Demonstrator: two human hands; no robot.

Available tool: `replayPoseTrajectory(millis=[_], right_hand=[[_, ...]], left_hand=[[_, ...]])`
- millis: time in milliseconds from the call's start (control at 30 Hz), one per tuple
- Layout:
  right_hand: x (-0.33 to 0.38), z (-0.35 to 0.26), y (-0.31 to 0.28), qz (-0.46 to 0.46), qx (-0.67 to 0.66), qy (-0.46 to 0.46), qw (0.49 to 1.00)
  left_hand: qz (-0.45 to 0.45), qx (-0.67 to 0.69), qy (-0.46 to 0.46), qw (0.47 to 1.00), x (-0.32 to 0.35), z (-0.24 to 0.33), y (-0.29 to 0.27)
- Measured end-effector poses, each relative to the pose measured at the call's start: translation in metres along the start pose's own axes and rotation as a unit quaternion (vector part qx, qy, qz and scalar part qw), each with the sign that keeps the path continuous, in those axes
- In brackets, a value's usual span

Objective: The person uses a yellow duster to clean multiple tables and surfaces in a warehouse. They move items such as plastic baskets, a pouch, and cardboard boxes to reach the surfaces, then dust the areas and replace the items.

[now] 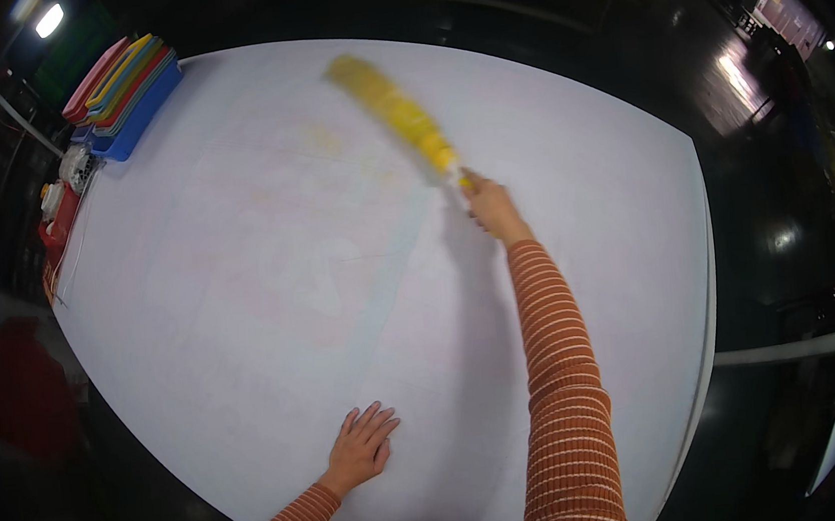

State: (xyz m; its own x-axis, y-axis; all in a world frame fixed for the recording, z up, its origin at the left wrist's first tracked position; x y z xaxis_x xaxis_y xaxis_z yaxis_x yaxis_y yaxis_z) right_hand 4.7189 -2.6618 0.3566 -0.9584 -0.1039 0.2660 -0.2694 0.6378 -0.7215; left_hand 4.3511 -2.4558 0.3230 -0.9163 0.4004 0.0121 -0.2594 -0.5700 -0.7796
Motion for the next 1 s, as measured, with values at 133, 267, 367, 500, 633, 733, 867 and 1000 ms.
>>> replayPoseTrajectory(millis=[133,267,367,500,633,733,867,1000], right_hand=[[0.01,0.156,-0.105,0.336,0.046,0.307,0.889],[-0.008,0.157,-0.112,0.333,-0.02,0.343,0.878],[-0.067,0.07,-0.05,0.277,-0.003,0.197,0.94],[-0.037,-0.14,0.128,0.084,0.163,-0.085,0.979],[0.158,-0.254,0.309,-0.232,0.208,-0.439,0.843],[0.327,-0.273,0.347,-0.376,0.238,-0.621,0.645],[0.372,-0.232,0.319,-0.361,0.269,-0.652,0.61],[0.291,-0.125,0.21,-0.261,0.267,-0.361,0.855]], left_hand=[[-0.015,0.009,-0.013,1.0,0.006,-0.002,0.002],[-0.034,0.024,-0.011,0.999,0.009,-0.008,-0.003],[-0.007,0.053,0.008,0.999,0.012,-0.009,-0.003],[0.008,0.038,0.027,0.999,0.013,-0.006,-0.004],[-0.139,0.019,-0.043,0.989,0.015,-0.014,0.002],[0.06,0.092,0.025,0.994,0.025,-0.01,-0.013],[0.118,0.115,0.105,0.981,0.062,0.043,0.024],[0.012,0.314,0.061,0.947,0.122,0.091,0.007]])
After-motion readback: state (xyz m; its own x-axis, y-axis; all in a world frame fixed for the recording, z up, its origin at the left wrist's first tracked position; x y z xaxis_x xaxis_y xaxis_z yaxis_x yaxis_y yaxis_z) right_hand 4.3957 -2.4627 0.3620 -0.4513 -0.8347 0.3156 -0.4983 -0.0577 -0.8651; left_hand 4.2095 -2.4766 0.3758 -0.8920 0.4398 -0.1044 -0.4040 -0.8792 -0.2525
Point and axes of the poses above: each hand's wrist, its own x-axis away from the middle knuckle, its own y-axis out of the palm, z = x × y, the point moved 5 cm from there along -x, towards the middle knuckle, and after that the axes turned 15 degrees about x, right-handed, at the moved point
